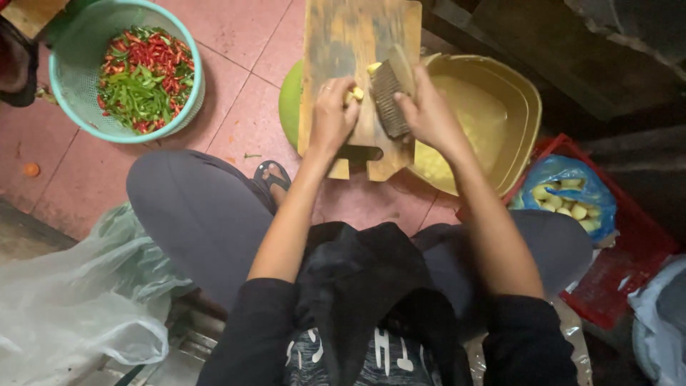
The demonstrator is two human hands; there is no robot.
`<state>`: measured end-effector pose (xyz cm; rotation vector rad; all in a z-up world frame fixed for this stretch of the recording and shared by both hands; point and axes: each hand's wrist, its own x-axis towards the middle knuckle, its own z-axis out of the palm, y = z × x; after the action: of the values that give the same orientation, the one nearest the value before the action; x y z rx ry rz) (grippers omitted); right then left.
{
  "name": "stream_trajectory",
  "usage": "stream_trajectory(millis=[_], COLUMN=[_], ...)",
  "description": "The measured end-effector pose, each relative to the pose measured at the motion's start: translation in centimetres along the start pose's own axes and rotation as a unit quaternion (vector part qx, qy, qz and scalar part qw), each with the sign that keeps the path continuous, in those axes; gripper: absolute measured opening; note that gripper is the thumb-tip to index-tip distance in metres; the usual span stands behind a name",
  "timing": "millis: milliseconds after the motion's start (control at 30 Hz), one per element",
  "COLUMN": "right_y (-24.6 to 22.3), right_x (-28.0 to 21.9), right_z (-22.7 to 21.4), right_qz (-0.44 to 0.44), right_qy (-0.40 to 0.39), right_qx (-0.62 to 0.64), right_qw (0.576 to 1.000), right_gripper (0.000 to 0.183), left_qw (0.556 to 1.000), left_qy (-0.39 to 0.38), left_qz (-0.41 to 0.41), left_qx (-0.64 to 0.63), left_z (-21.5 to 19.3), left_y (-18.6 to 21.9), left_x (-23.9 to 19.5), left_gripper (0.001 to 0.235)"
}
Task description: Slicing potatoes using a hand-held serrated slicer into a basin of water.
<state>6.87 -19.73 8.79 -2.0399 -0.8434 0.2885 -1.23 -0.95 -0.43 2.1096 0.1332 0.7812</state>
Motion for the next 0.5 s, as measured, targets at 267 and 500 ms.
stream_trajectory(millis=[267,500], right_y=[-1.0,4.8], right_x=[0.9,0.4], right_z=[0.9,-4.1], right_qz=[0.155,0.167], right_qy=[-0.020,0.054], right_qx=[0.109,0.284], right_qw=[0.982,0.943], right_gripper=[0.038,0.034], left_qw=[0.999,0.994], left_qy=[-0.024,-0.039], left_qz=[-0.004,0.095], left_qx=[-0.025,0.044], left_z=[-2.2,-2.1], left_y=[0.7,2.8], left_x=[0.0,-0.3], left_gripper=[0.024,0.035])
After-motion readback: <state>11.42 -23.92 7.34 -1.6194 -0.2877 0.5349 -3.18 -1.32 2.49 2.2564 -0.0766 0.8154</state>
